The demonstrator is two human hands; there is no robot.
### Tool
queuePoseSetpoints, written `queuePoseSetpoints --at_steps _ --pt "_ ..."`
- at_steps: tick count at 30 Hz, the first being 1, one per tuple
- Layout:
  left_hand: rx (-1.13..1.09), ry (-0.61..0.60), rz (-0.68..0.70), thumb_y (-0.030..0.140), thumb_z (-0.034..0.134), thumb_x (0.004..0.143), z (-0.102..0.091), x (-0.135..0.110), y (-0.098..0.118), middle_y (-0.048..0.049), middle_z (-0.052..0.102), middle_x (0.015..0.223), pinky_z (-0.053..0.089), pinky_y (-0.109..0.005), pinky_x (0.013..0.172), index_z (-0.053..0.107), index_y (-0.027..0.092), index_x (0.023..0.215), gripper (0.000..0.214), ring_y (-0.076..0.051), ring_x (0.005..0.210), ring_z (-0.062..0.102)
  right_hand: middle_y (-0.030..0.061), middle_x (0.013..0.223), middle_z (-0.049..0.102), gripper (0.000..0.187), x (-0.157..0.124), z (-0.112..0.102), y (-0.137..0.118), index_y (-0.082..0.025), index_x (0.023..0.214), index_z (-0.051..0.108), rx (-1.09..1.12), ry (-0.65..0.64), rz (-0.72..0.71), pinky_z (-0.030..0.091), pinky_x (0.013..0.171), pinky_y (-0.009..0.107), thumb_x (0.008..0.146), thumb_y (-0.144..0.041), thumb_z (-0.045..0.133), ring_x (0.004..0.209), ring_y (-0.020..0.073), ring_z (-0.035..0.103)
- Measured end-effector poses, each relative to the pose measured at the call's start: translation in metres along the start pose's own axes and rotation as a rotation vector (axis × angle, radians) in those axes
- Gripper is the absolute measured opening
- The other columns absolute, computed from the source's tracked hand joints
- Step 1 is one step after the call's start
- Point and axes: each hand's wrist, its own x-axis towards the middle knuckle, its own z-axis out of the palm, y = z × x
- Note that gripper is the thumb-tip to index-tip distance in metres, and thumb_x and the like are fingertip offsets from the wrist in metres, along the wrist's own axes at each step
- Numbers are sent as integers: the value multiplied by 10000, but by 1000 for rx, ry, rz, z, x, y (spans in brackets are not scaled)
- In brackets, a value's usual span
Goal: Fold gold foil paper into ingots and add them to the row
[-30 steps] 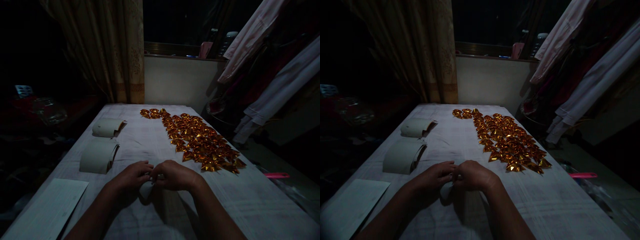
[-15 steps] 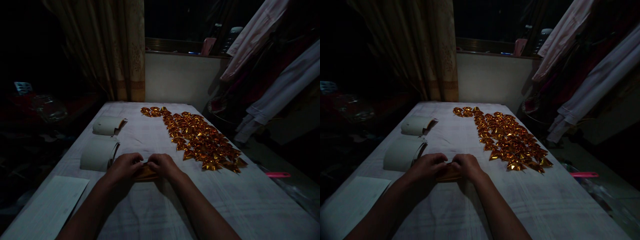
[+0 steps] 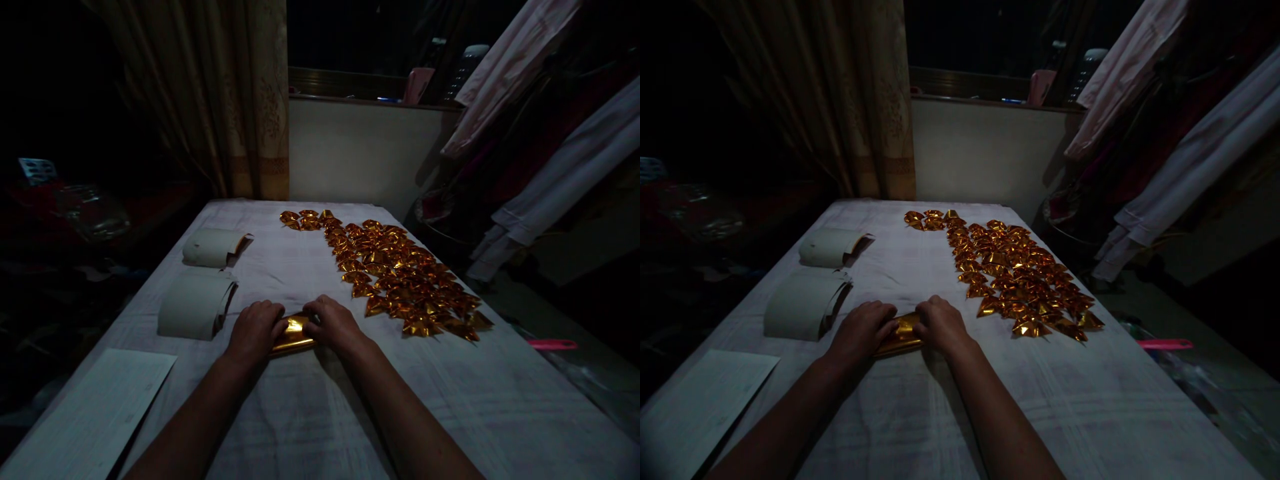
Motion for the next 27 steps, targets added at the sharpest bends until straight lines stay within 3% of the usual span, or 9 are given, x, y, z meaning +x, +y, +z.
queuePoseSetpoints --at_steps 7,14,20,27 --pt "-52 20 8 247 613 877 -1 -1 1 -67 661 994 406 -348 849 646 207 906 60 -243 982 574 45 1041 644 208 -1 -4 -2 -233 1031 700 -10 -21 14 403 784 274 830 -281 708 991 197 596" --pt "-98 -7 17 243 605 879 -1 1 -1 -35 678 873 404 -328 812 621 221 854 37 -218 895 611 44 1010 705 243 1 -2 6 -230 1040 723 132 23 49 415 741 263 825 -343 725 899 180 633" --pt "-249 45 -79 272 557 901 -7 3 1 -12 692 810 418 -280 699 623 225 861 90 -192 794 645 10 682 693 291 7 3 15 -186 771 746 326 59 112 362 565 235 838 -465 691 669 154 615" --pt "-449 78 -21 326 575 859 -5 5 -2 -45 767 967 476 -320 806 738 247 1081 286 -234 915 685 6 710 716 175 11 7 13 -175 799 765 598 104 24 410 585 223 824 -318 667 677 145 625"
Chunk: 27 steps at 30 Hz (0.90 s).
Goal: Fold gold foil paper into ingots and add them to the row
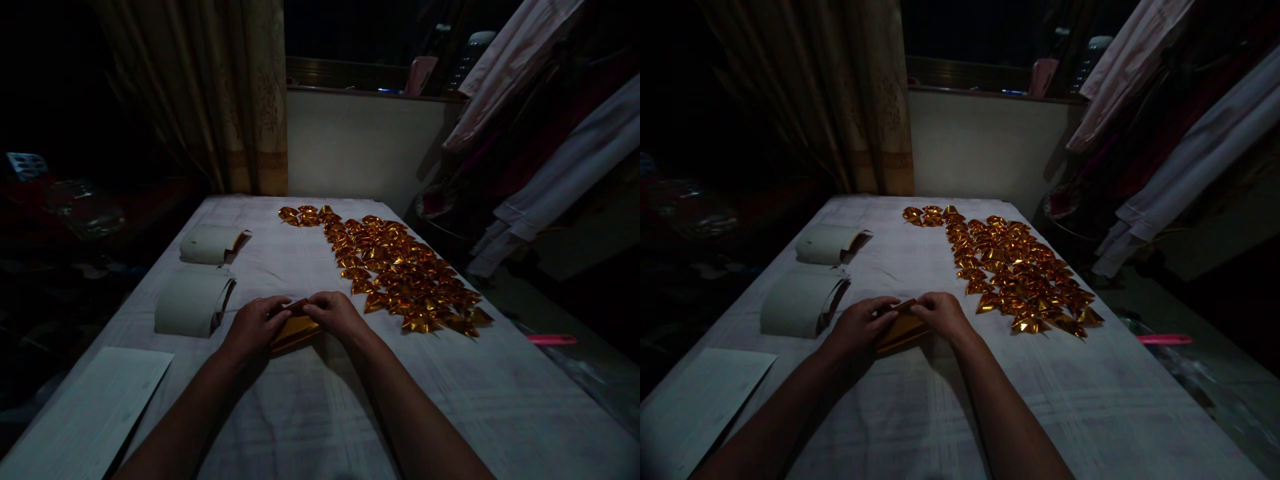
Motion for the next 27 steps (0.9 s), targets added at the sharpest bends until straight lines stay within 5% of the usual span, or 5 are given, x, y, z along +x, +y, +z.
queuePoseSetpoints --at_steps 8,13,19,27 --pt "-84 -29 -42 365 527 822 1 -1 4 -35 742 760 441 -299 683 766 205 810 287 -209 725 656 27 908 733 185 0 3 -3 -223 962 771 55 89 -223 471 629 233 802 -250 684 757 143 637" --pt "-154 18 -104 395 552 784 3 -1 3 -15 707 668 396 -286 610 753 210 769 273 -195 650 626 47 960 714 81 1 5 -4 -242 827 757 76 230 -396 516 800 301 810 -210 684 915 182 659" --pt "-183 133 -136 370 616 747 4 -1 2 -18 683 662 404 -289 610 689 211 674 189 -193 646 605 75 1159 694 75 -2 3 -7 -240 827 715 -9 242 -384 494 943 363 851 -215 649 1088 211 645" --pt "-202 144 -161 401 644 721 4 0 1 -16 638 630 391 -291 584 638 206 635 213 -197 652 588 86 1217 706 74 0 6 -1 -227 868 689 51 179 -239 536 792 315 843 -264 630 1077 219 665"
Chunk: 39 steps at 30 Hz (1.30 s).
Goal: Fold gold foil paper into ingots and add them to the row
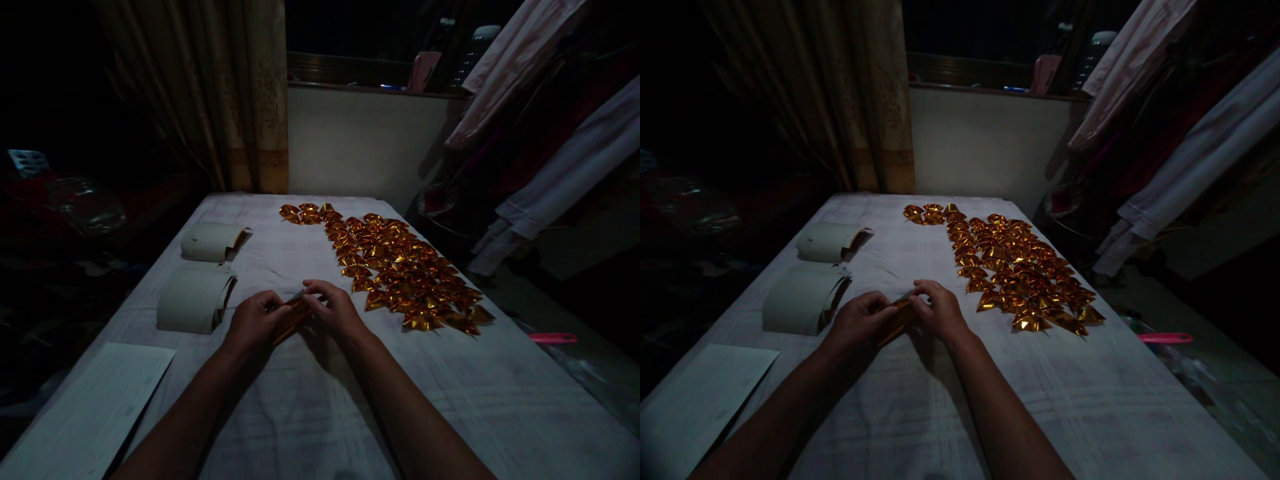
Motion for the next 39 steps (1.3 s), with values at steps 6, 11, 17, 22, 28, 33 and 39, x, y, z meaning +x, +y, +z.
queuePoseSetpoints --at_steps 6,11,17,22,28,33,39 --pt "-12 -1 27 377 647 723 0 -1 2 -14 630 618 401 -307 585 610 215 604 204 -198 630 586 46 933 753 183 1 1 1 -211 918 688 76 -31 66 517 735 299 875 -342 568 835 189 684" --pt "-11 7 32 364 655 731 0 -2 1 -17 633 621 407 -317 586 602 222 604 198 -204 629 592 2 796 695 209 3 4 7 -217 929 659 161 -8 77 496 675 268 840 -401 618 744 163 646" --pt "45 23 31 375 661 716 -1 -3 6 -3 631 638 400 -309 613 596 223 594 205 -195 637 585 14 765 705 299 2 3 10 -193 916 713 316 -116 214 485 626 266 741 -436 723 685 163 639" --pt "82 17 35 393 649 715 -2 -3 8 0 639 651 399 -295 623 603 222 602 210 -187 648 588 26 700 722 258 2 0 5 -183 770 756 224 -118 229 470 612 264 758 -432 692 662 170 640" --pt "50 -3 27 428 650 715 -1 -2 6 5 642 623 407 -291 617 616 222 597 240 -187 632 588 16 699 729 249 2 -2 3 -180 785 761 195 -127 201 468 598 246 783 -408 660 648 157 636" --pt "35 -3 10 436 670 714 -1 -3 5 2 664 626 413 -287 610 639 218 601 247 -191 631 601 14 727 735 223 1 -5 -1 -189 782 754 197 -138 146 479 634 258 795 -373 630 685 165 647" --pt "14 -13 -44 446 668 699 -3 -3 9 5 642 585 406 -284 598 637 215 582 261 -186 603 590 16 720 723 241 1 -4 0 -178 804 753 244 -160 191 468 616 256 783 -385 631 652 155 626"
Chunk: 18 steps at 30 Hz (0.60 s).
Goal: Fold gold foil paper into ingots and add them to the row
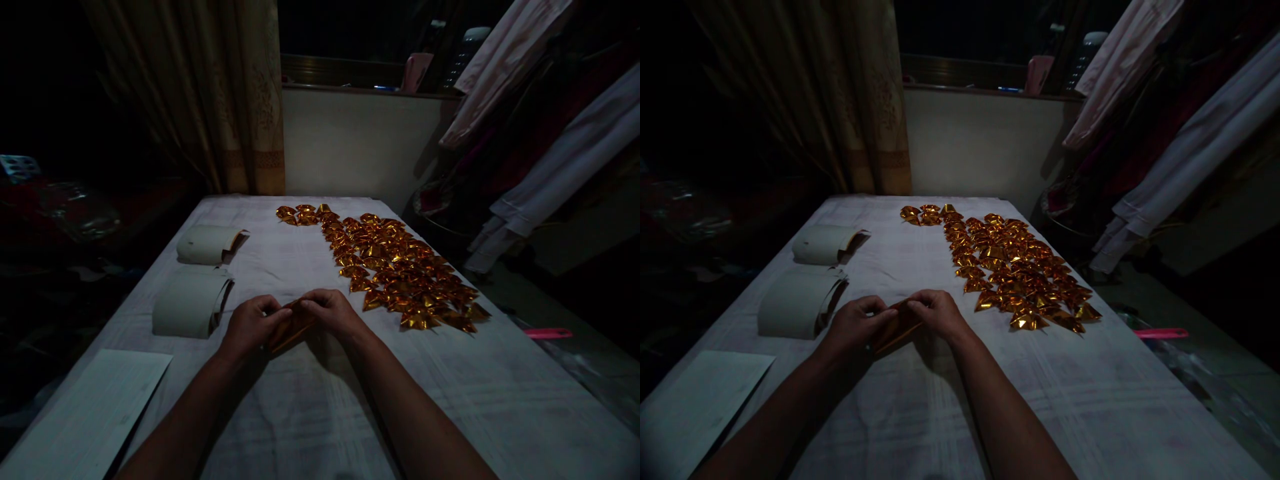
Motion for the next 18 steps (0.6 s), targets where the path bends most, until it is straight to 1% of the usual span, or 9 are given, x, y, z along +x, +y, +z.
queuePoseSetpoints --at_steps 3,5,8,12,15,18 --pt "-10 -14 -1 460 655 689 -1 0 2 9 632 581 407 -286 603 618 215 567 277 -182 595 581 12 679 704 292 0 2 0 -169 783 755 6 1 23 450 582 244 786 -439 643 620 146 607" --pt "-9 -18 19 463 648 692 -1 -1 2 7 635 591 409 -289 613 617 214 565 282 -183 606 584 11 659 696 312 0 3 0 -168 756 754 -15 28 21 443 574 239 794 -458 646 614 143 601" --pt "-2 -26 31 456 647 700 0 -3 3 8 631 584 410 -292 615 630 214 573 275 -181 598 580 12 660 701 289 1 3 0 -170 743 754 -49 73 13 441 573 236 796 -436 654 623 146 606" --pt "2 -24 49 447 655 707 1 -3 1 5 641 582 421 -293 612 650 216 578 264 -186 599 586 8 665 705 257 1 2 0 -177 750 749 -60 55 7 440 570 235 802 -405 642 623 146 606" --pt "-4 -29 69 445 646 720 2 -1 -3 -8 673 628 422 -293 608 684 214 629 250 -198 633 607 3 680 703 248 2 1 1 -180 745 735 -76 57 -31 441 584 235 807 -392 622 644 147 606" --pt "-41 -56 58 443 633 730 3 1 -6 -21 692 656 419 -286 583 717 211 695 249 -211 661 626 0 700 700 231 2 1 3 -184 747 721 -90 66 -54 446 601 236 807 -379 612 671 150 609"
